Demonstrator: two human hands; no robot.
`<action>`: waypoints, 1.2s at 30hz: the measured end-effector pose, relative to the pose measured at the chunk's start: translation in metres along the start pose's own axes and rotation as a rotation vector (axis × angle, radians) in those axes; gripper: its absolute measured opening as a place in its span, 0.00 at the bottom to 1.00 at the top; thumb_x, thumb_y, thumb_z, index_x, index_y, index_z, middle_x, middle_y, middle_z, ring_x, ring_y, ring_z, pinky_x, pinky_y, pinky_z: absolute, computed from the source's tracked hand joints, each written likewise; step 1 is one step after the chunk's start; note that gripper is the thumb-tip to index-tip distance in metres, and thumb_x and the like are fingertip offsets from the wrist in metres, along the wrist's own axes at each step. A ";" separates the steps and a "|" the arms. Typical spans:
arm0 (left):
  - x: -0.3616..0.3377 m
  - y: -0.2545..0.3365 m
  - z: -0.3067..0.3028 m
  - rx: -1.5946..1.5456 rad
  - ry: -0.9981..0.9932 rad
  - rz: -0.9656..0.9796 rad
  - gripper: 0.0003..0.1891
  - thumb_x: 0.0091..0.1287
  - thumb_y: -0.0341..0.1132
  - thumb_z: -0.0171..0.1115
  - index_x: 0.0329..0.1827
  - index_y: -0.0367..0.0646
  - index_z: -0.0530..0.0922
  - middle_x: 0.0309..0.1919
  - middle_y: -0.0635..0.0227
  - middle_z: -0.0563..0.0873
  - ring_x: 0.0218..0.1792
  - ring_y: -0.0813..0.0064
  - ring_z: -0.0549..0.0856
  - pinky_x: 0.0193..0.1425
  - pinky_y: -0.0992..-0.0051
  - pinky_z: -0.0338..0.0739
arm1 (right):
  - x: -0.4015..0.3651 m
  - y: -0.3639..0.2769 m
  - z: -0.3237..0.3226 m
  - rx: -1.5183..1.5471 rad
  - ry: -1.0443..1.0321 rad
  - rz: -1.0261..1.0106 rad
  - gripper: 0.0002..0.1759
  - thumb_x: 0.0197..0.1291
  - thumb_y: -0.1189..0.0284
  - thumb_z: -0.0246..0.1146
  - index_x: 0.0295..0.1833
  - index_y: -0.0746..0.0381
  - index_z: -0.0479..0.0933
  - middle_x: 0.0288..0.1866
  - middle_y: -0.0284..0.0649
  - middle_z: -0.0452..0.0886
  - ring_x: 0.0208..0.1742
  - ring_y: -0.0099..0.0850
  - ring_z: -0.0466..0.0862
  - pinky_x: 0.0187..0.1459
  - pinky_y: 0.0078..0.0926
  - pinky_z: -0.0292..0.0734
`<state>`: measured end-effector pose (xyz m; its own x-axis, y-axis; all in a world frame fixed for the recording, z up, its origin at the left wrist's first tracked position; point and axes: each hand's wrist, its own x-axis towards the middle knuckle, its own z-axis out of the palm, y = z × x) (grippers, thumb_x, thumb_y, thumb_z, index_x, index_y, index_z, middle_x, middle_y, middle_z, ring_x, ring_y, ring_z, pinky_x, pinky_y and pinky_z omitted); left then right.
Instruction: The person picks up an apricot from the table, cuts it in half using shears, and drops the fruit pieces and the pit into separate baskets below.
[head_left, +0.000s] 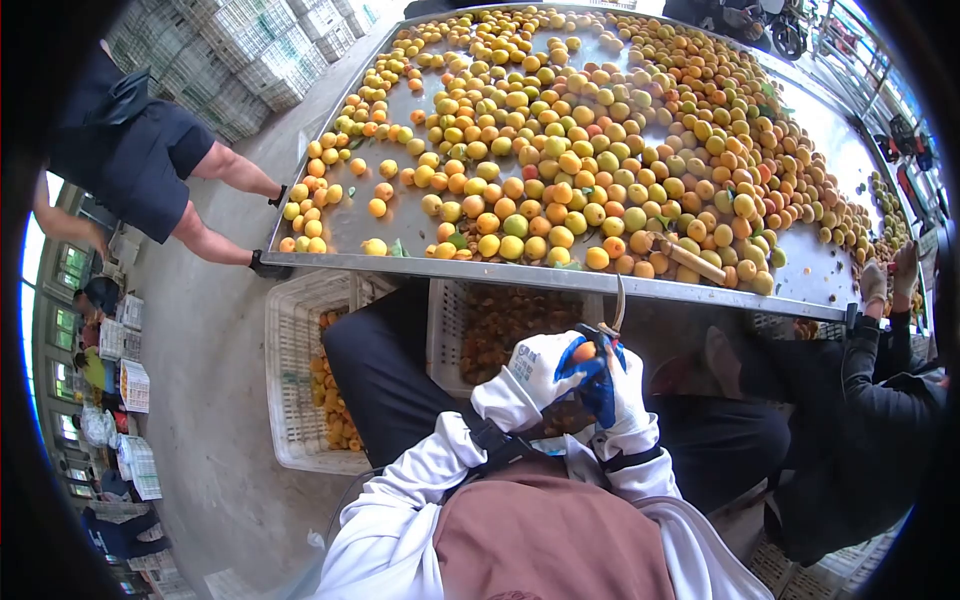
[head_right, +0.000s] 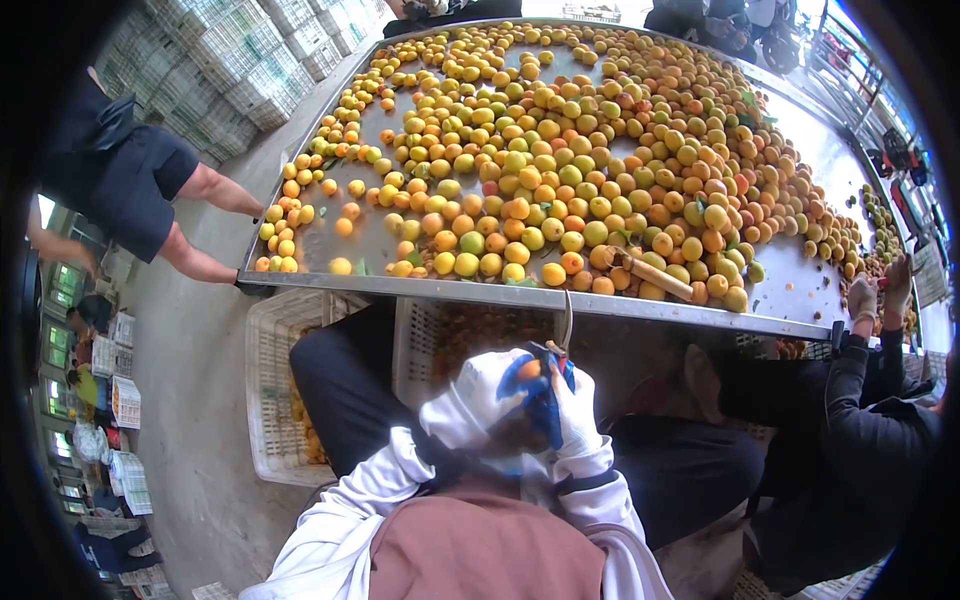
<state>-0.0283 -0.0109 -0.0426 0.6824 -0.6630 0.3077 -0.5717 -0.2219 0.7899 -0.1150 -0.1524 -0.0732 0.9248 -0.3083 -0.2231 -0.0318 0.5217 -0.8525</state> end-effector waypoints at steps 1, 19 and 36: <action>0.003 0.001 -0.008 0.113 -0.075 0.085 0.22 0.62 0.50 0.71 0.48 0.41 0.81 0.37 0.54 0.87 0.38 0.54 0.87 0.44 0.62 0.81 | -0.002 -0.012 0.003 -0.060 -0.012 0.056 0.21 0.74 0.64 0.60 0.62 0.69 0.78 0.43 0.33 0.85 0.38 0.20 0.81 0.42 0.19 0.78; -0.006 0.006 0.014 -0.089 0.185 0.104 0.15 0.66 0.41 0.66 0.45 0.36 0.81 0.35 0.52 0.85 0.36 0.50 0.85 0.41 0.62 0.80 | -0.013 -0.013 0.032 0.196 0.046 0.093 0.20 0.74 0.62 0.60 0.59 0.68 0.79 0.41 0.33 0.84 0.36 0.19 0.82 0.36 0.15 0.77; 0.000 0.003 0.026 -0.684 0.037 -0.357 0.14 0.74 0.39 0.62 0.50 0.35 0.79 0.41 0.66 0.86 0.44 0.78 0.84 0.51 0.76 0.78 | -0.001 -0.014 0.010 0.025 0.165 -0.066 0.16 0.72 0.70 0.61 0.58 0.69 0.81 0.43 0.35 0.86 0.40 0.20 0.82 0.43 0.19 0.77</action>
<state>-0.0420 -0.0301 -0.0546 0.7940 -0.6076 -0.0195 0.0867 0.0815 0.9929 -0.1116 -0.1510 -0.0565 0.8498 -0.4677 -0.2432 0.0383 0.5149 -0.8564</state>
